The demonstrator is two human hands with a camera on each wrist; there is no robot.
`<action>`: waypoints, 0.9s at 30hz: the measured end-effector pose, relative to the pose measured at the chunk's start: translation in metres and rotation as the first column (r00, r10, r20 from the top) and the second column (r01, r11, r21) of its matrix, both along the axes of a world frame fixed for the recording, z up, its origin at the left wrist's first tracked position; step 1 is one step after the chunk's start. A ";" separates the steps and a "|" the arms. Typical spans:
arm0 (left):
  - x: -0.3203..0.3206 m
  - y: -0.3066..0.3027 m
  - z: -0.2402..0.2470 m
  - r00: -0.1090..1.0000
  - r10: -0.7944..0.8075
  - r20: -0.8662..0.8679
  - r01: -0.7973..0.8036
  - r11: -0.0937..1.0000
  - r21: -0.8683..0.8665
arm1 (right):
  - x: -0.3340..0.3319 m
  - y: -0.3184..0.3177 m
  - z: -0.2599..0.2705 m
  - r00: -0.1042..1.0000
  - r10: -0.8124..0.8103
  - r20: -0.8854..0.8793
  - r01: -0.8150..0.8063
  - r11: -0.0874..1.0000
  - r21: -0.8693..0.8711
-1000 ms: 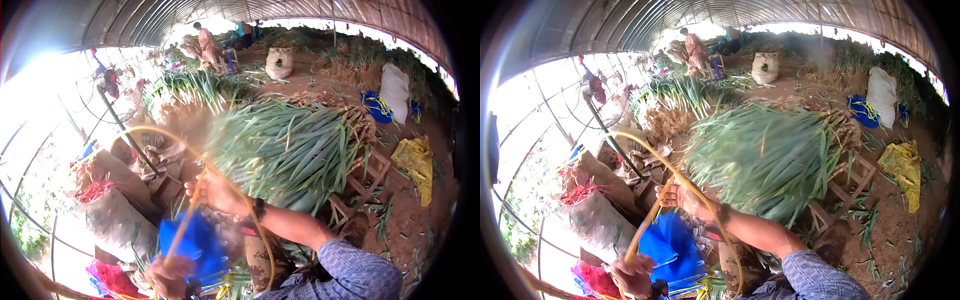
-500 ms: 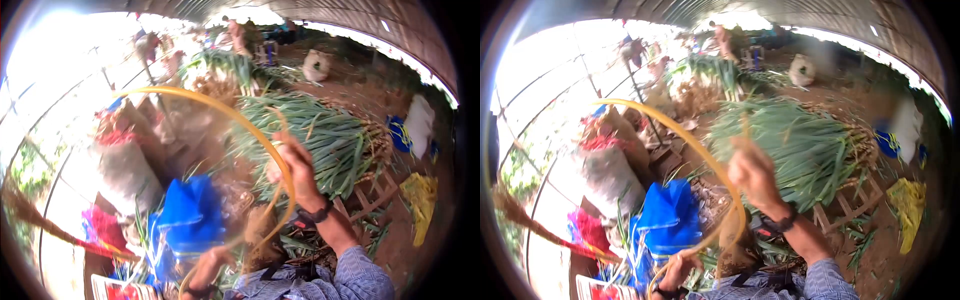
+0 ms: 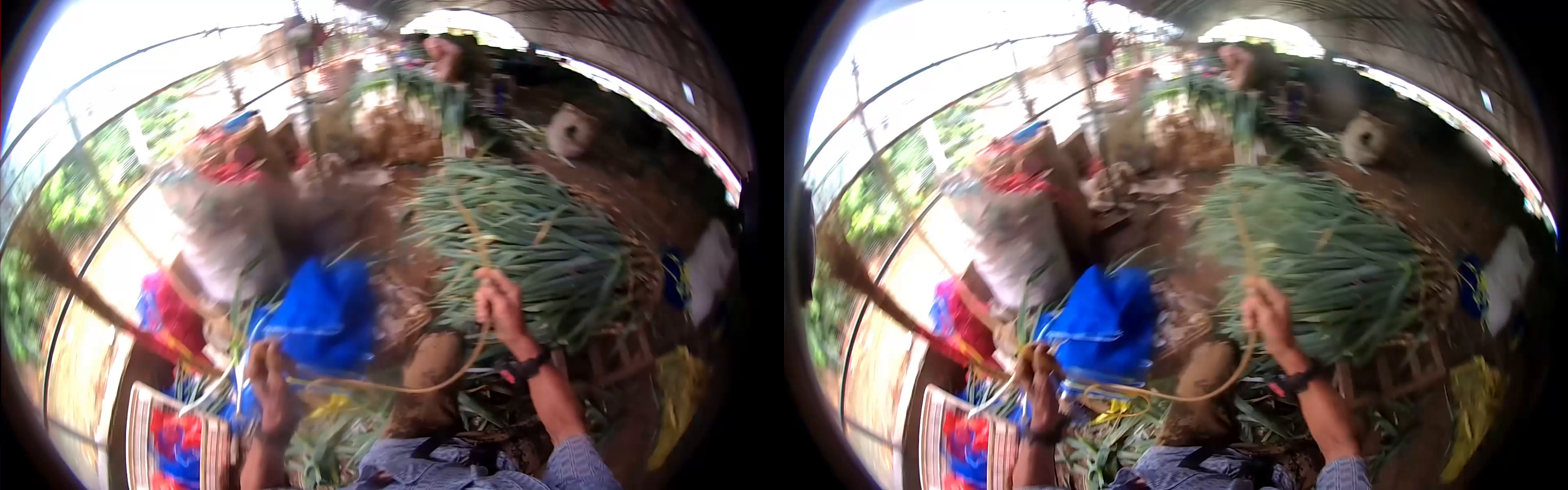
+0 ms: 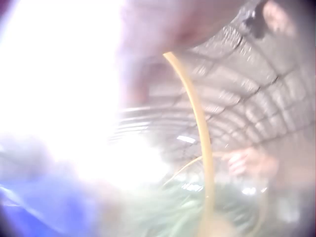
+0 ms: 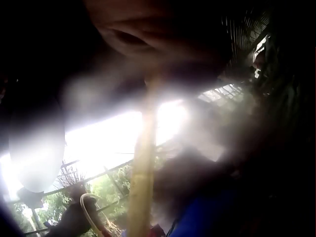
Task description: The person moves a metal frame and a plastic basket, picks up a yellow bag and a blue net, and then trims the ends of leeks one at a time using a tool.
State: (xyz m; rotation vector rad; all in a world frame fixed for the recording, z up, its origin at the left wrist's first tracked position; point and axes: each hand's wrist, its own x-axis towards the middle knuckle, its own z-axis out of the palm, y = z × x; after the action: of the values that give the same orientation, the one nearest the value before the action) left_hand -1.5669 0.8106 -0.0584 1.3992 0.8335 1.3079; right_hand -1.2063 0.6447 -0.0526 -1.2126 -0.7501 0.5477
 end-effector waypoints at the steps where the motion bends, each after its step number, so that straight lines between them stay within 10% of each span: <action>1: 0.017 -0.023 0.023 0.997 0.066 0.045 -0.068 0.997 0.043 | -0.006 0.001 -0.001 0.999 0.034 -0.037 -0.034 0.999 -0.001; 3: 0.030 -0.043 0.046 0.950 -0.153 -0.273 0.236 0.923 0.303 | -0.008 0.004 -0.012 0.997 0.053 -0.056 -0.052 0.999 0.010; 6: 0.091 -0.049 0.084 0.978 0.138 0.153 -0.193 0.873 0.447 | -0.015 -0.001 -0.018 0.997 0.068 -0.037 -0.069 0.997 -0.043; 7: 0.090 -0.048 0.085 0.920 0.279 0.274 -0.348 0.905 0.246 | -0.016 -0.005 -0.024 0.997 0.066 -0.032 -0.068 0.997 -0.042; 10: 0.084 -0.081 0.117 0.601 0.766 0.227 -0.503 0.141 0.853 | -0.017 -0.009 -0.036 0.998 0.041 -0.051 -0.045 0.996 -0.078; 12: 0.090 -0.097 0.116 0.709 0.670 0.222 -0.334 0.042 0.942 | -0.015 -0.009 -0.049 0.992 0.036 -0.122 -0.045 0.996 -0.074; 14: 0.115 -0.094 0.093 0.962 0.178 0.206 -0.254 0.313 0.915 | -0.016 -0.001 -0.072 0.986 0.085 -0.146 -0.092 0.995 -0.038; 16: 0.149 -0.087 0.077 0.980 -0.166 0.105 0.013 0.588 0.809 | -0.024 -0.001 -0.075 0.992 0.121 -0.025 -0.122 0.992 -0.043; 18: 0.191 -0.087 0.085 0.924 -0.383 0.001 0.364 0.879 0.309 | -0.032 -0.007 -0.070 0.987 0.153 0.043 -0.149 0.985 -0.088; 23: 0.313 0.016 -0.024 0.604 -0.767 -0.216 0.765 0.634 -0.113 | -0.039 -0.008 -0.082 0.981 0.145 0.131 -0.137 0.988 -0.065; 24: 0.345 0.026 -0.027 0.550 -0.835 -0.021 0.754 0.506 -0.419 | -0.039 -0.010 -0.078 0.974 0.178 0.138 -0.161 0.979 -0.127; 27: 0.438 0.060 -0.066 0.530 -0.828 0.182 0.800 0.417 -0.432 | -0.035 -0.003 -0.092 0.912 0.075 0.404 -0.050 0.996 -0.071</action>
State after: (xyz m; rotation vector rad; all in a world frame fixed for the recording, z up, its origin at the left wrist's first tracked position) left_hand -1.1291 0.8703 -0.1244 1.1736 0.3300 0.2400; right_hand -1.2418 0.6415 -0.1447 -1.3815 -1.1356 0.3726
